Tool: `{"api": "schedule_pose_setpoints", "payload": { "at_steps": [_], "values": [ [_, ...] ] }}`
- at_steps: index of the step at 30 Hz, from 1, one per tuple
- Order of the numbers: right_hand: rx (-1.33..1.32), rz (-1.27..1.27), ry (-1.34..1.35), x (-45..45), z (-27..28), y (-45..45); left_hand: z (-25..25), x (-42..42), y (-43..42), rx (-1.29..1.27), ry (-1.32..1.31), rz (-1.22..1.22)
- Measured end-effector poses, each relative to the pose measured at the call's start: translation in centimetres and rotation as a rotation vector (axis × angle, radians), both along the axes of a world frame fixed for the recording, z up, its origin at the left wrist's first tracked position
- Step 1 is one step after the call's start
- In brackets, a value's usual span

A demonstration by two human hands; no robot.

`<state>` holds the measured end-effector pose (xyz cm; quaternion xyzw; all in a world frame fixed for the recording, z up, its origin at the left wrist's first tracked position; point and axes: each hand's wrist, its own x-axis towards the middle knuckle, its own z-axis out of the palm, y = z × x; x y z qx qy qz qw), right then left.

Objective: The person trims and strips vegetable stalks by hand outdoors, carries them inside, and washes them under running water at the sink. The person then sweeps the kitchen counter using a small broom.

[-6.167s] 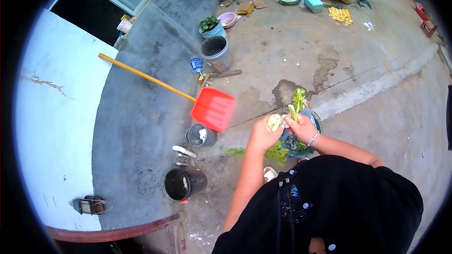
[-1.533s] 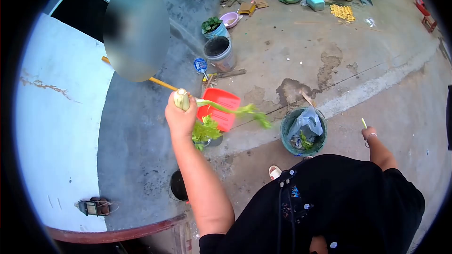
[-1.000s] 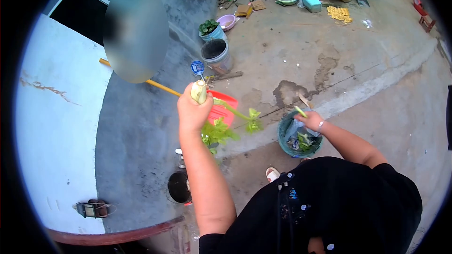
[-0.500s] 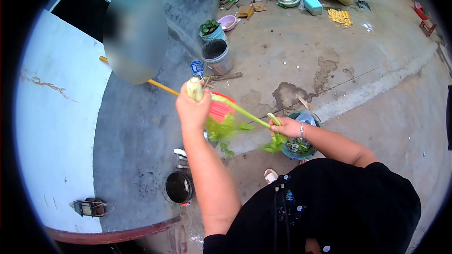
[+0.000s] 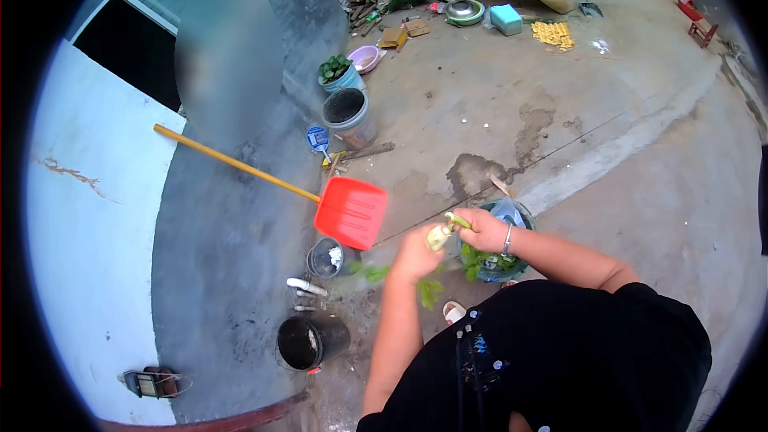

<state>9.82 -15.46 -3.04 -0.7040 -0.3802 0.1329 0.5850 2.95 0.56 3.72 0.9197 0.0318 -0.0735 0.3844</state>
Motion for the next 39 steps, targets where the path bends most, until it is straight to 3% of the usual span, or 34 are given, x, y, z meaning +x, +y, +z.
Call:
{"api": "schedule_pose_setpoints", "payload": {
  "at_steps": [2, 4, 6, 10, 13, 14, 16, 17, 18, 20, 21, 22, 24, 26, 28, 30, 31, 32, 35, 39],
  "values": [
    [-0.082, -0.014, -0.062, -0.4, 0.5, -0.8, 0.0, 0.0, -0.1, -0.024, -0.009, 0.010],
    [-0.369, 0.068, -0.172, -0.6, -0.6, -1.1, 0.0, 0.1, -0.2, -0.042, -0.017, 0.021],
    [-0.387, 0.078, -0.178, -1.0, -0.9, -1.1, 0.0, 0.2, -0.3, 0.131, -0.002, 0.003],
    [-0.617, -0.058, -0.176, -1.8, 0.8, -0.9, -1.3, 0.4, -2.0, 0.189, -0.075, 0.022],
    [-0.275, -0.332, 0.057, -1.9, -0.5, 0.0, -0.9, 0.8, -3.9, 0.347, -0.140, 0.130],
    [-0.275, -0.335, 0.052, -1.4, -1.0, 0.2, -0.9, 1.0, -3.9, 0.346, -0.145, 0.129],
    [0.006, -0.373, 0.588, -0.8, -0.9, 0.7, -0.9, 1.1, -3.7, 0.165, -0.289, 0.210],
    [0.173, -0.319, 0.725, -0.6, -0.8, 0.9, -0.6, 1.2, -3.6, 0.167, -0.289, 0.210],
    [0.175, -0.318, 0.726, -0.7, -0.1, 0.5, -0.1, 1.2, -3.4, 0.122, -0.348, 0.215],
    [0.544, 0.129, 1.034, -1.4, 3.8, -1.6, 0.4, 1.0, -2.0, 0.077, -0.408, 0.228],
    [0.667, 0.403, 1.020, -1.8, 6.3, -3.2, 0.5, 0.6, -0.4, 0.053, -0.424, 0.384],
    [0.657, 0.417, 1.018, -1.4, 8.2, -4.6, 0.5, 0.6, 0.8, 0.026, -0.446, 0.541],
    [0.436, 0.254, 0.621, -1.7, 9.6, -6.0, 1.3, 0.5, 3.0, 0.046, -0.367, 0.539],
    [0.293, 0.197, 0.632, -0.1, 8.7, -5.9, 1.3, 0.1, 3.8, 0.051, -0.293, 0.553],
    [0.151, 0.238, 0.591, 1.8, 4.6, -5.4, 1.1, 0.7, 3.8, -0.072, -0.294, 0.378],
    [-0.241, 0.014, 0.044, 1.3, 1.7, -4.6, 0.9, 0.6, 3.3, -0.110, -0.284, 0.365],
    [-0.293, -0.049, -0.164, 1.0, 0.5, -4.1, 0.9, 0.5, 3.0, -0.112, -0.300, 0.316],
    [-0.293, -0.047, -0.161, 0.7, -0.4, -3.8, 1.0, 0.6, 2.5, -0.119, -0.317, 0.265],
    [-0.108, 0.031, 0.312, -0.8, 1.1, -1.7, 1.1, 0.6, 1.1, -0.159, -0.302, 0.244],
    [-0.026, 0.187, 0.224, -1.6, 0.8, 1.5, 2.0, 1.1, -1.1, -0.145, -0.340, 0.186]
  ]
}}
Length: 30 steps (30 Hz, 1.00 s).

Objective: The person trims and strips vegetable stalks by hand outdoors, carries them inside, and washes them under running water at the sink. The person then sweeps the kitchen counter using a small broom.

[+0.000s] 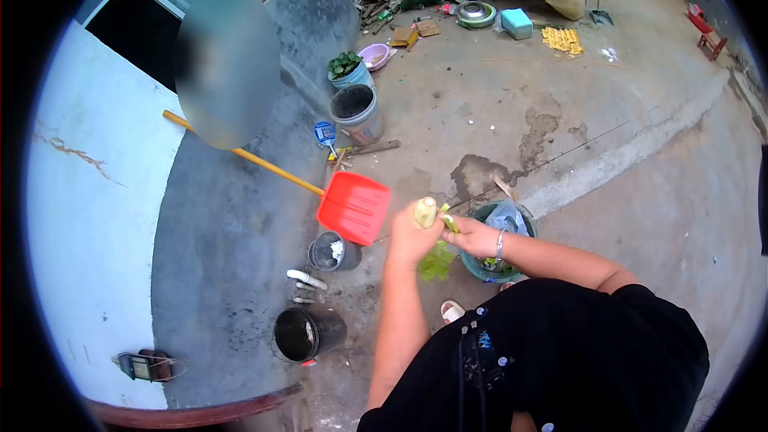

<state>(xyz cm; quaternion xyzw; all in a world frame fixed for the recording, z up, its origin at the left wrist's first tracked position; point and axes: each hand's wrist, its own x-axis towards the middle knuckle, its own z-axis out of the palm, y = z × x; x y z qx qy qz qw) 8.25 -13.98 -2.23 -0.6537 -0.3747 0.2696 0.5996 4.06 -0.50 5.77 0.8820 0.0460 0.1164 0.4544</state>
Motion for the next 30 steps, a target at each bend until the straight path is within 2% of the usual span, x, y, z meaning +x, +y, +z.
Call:
{"api": "schedule_pose_setpoints", "payload": {
  "at_steps": [3, 4, 7, 8, 9, 11, 12, 15, 16, 19, 21, 26, 30],
  "values": [
    [0.032, -0.021, 0.068, -0.3, 0.4, 0.8, 0.5, -0.1, -0.2, -0.018, -0.001, 0.014],
    [0.125, -0.110, 0.062, -0.8, -0.1, 1.1, 0.5, -0.1, -0.1, -0.014, 0.004, 0.019],
    [0.023, -0.200, 0.026, -1.2, 0.2, 0.6, 0.4, -0.1, 0.0, -0.060, 0.008, 0.065],
    [-0.038, -0.231, 0.136, -1.4, 0.2, 0.5, 0.4, -0.1, 0.0, -0.079, 0.037, 0.060],
    [-0.037, -0.225, 0.136, -1.4, -0.3, 0.4, 0.4, -0.2, 0.1, -0.097, 0.064, 0.055],
    [0.163, -0.199, 0.383, -1.2, -1.6, 0.2, 0.0, -0.3, 0.5, -0.055, 0.085, 0.048],
    [0.163, -0.284, 0.398, -1.1, -1.4, -0.2, -0.2, -0.4, 0.7, -0.017, 0.111, 0.036],
    [0.043, -0.297, 0.426, 0.3, -0.7, -2.1, -0.7, -0.6, 1.3, 0.106, 0.064, 0.154],
    [0.042, -0.343, 0.347, 0.1, 0.8, -2.4, -0.6, -0.5, 1.3, 0.104, 0.058, 0.164],
    [0.013, -0.228, 0.353, -0.6, 3.7, -2.4, 0.1, -0.1, 0.8, 0.108, -0.013, 0.228],
    [0.048, -0.223, 0.361, -1.4, 4.8, -1.5, 0.4, 0.2, 0.1, 0.217, 0.092, 0.237],
    [0.094, -0.305, 0.402, -1.6, 4.5, -0.2, -0.5, 0.2, -0.2, 0.187, 0.107, 0.206],
    [0.099, -0.333, 0.385, -1.3, 3.4, 0.1, -1.7, 0.1, 0.8, 0.011, 0.008, 0.106]
  ]
}}
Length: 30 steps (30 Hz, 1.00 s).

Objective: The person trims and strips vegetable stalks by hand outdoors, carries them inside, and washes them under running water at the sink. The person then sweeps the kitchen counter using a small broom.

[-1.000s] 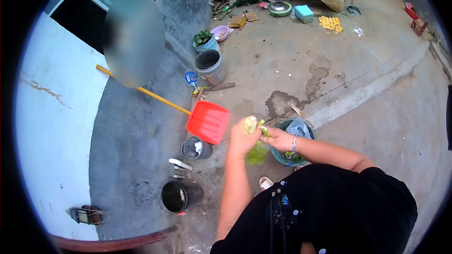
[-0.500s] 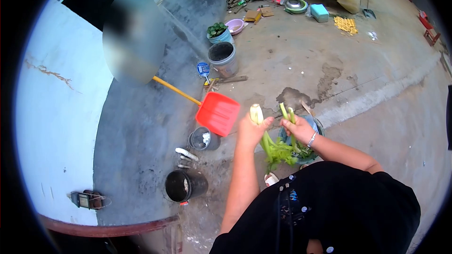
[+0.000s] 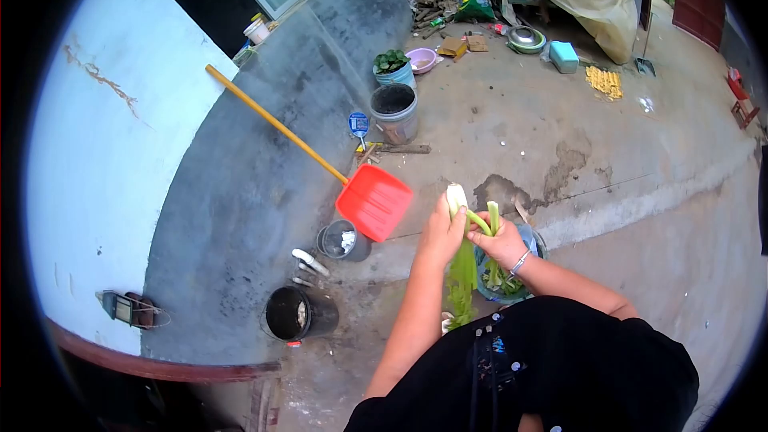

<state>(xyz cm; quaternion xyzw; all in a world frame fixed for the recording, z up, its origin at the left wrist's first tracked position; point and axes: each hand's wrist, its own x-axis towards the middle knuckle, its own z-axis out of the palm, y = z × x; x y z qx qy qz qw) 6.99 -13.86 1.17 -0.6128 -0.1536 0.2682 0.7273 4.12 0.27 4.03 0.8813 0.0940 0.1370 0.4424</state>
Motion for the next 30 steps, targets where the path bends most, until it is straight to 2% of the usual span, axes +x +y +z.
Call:
{"api": "schedule_pose_setpoints", "payload": {
  "at_steps": [2, 5, 8, 9, 11, 13, 14, 16, 17, 20, 21, 23, 24, 25, 27, 28, 30],
  "values": [
    [-0.066, -0.134, -0.141, 0.2, -0.8, 0.4, -0.6, -0.1, 0.0, -0.069, -0.012, -0.061],
    [0.007, -0.067, -0.100, 1.3, -2.4, 0.7, -0.4, -0.5, -0.7, 0.020, -0.098, -0.129],
    [-0.060, -0.007, -0.056, 1.0, -1.1, 0.1, 0.5, -1.1, -0.7, 0.143, -0.083, -0.118],
    [-0.063, 0.032, 0.006, 1.0, -0.9, 0.0, 0.3, -1.0, -0.5, 0.115, -0.130, -0.124],
    [-0.030, 0.053, -0.054, 1.2, -1.0, -0.1, 0.3, -1.0, 0.0, 0.090, -0.180, -0.127],
    [0.003, 0.078, -0.114, 1.8, -0.2, -0.5, 0.4, -1.3, 0.7, -0.123, -0.029, -0.080],
    [-0.089, 0.082, -0.178, 2.3, 0.6, -1.2, 0.7, -1.4, 1.2, -0.122, -0.028, -0.079],
    [-0.270, 0.048, -0.301, 3.6, 0.6, -2.3, 1.5, -1.7, 2.5, 0.040, 0.047, -0.084],
    [-0.270, 0.047, -0.300, 4.3, 0.6, -3.0, 1.9, -1.9, 3.1, 0.041, 0.047, -0.084],
    [-0.454, 0.196, -0.572, 5.5, 2.2, -4.4, 3.2, -2.4, 3.8, 0.135, 0.205, -0.179],
    [-0.455, 0.191, -0.569, 6.0, 2.1, -4.4, 3.4, -2.4, 3.7, 0.140, 0.274, -0.164],
    [-0.504, 0.177, -1.010, 7.0, 1.7, -4.7, 3.4, -2.5, 4.2, 0.145, 0.345, -0.154],
    [-0.538, 0.081, -0.924, 7.2, 2.5, -5.3, 3.1, -2.7, 5.0, 0.225, 0.317, -0.023],
    [-0.536, 0.055, -0.707, 8.4, 2.1, -6.4, 2.8, -2.9, 6.0, 0.304, 0.288, 0.110],
    [-0.428, -0.009, -0.411, 10.1, 2.8, -7.7, 3.3, -3.6, 8.5, 0.276, 0.218, 0.291],
    [-0.426, -0.012, -0.403, 10.0, 3.2, -7.6, 3.6, -3.5, 9.1, 0.253, 0.191, 0.344],
    [-0.294, 0.036, -0.213, 8.8, 4.3, -6.8, 3.9, -2.7, 8.1, 0.135, 0.148, 0.286]
  ]
}}
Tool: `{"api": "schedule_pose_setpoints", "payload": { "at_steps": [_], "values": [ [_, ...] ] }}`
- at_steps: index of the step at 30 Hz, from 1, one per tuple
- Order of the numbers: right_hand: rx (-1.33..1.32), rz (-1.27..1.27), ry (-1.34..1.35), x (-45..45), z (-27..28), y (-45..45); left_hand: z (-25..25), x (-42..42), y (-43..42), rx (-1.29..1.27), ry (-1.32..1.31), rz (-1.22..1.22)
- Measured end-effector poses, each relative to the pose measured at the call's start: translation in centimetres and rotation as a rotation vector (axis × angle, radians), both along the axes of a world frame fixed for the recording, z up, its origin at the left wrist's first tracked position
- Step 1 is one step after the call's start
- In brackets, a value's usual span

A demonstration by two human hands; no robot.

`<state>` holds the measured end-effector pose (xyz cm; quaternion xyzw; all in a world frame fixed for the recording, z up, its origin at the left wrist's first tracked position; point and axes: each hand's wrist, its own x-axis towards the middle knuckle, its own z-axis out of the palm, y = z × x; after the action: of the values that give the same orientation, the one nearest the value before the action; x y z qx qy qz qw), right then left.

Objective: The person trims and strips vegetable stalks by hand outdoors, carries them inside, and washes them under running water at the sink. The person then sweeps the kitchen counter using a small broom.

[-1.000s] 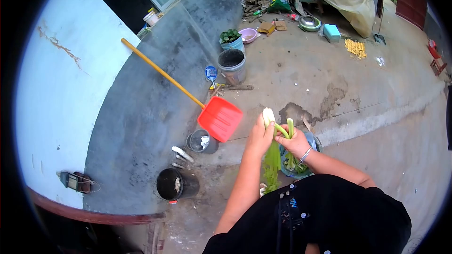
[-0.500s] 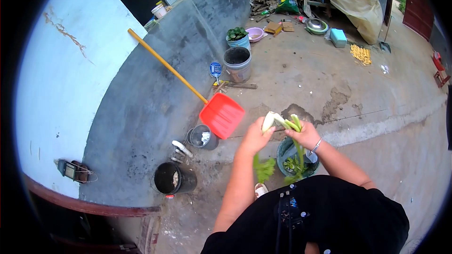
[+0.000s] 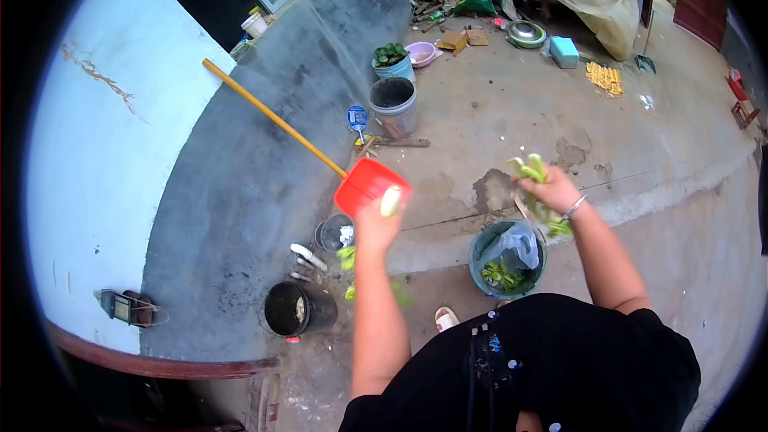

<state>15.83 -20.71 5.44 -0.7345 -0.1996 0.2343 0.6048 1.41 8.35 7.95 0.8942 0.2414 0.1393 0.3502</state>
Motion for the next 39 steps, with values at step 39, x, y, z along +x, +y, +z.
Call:
{"api": "schedule_pose_setpoints", "payload": {
  "at_steps": [39],
  "values": [
    [0.927, -0.029, 0.894, -5.5, -5.6, 6.6, -1.1, 4.2, -9.3, -0.104, 0.031, -0.490]
  ]
}}
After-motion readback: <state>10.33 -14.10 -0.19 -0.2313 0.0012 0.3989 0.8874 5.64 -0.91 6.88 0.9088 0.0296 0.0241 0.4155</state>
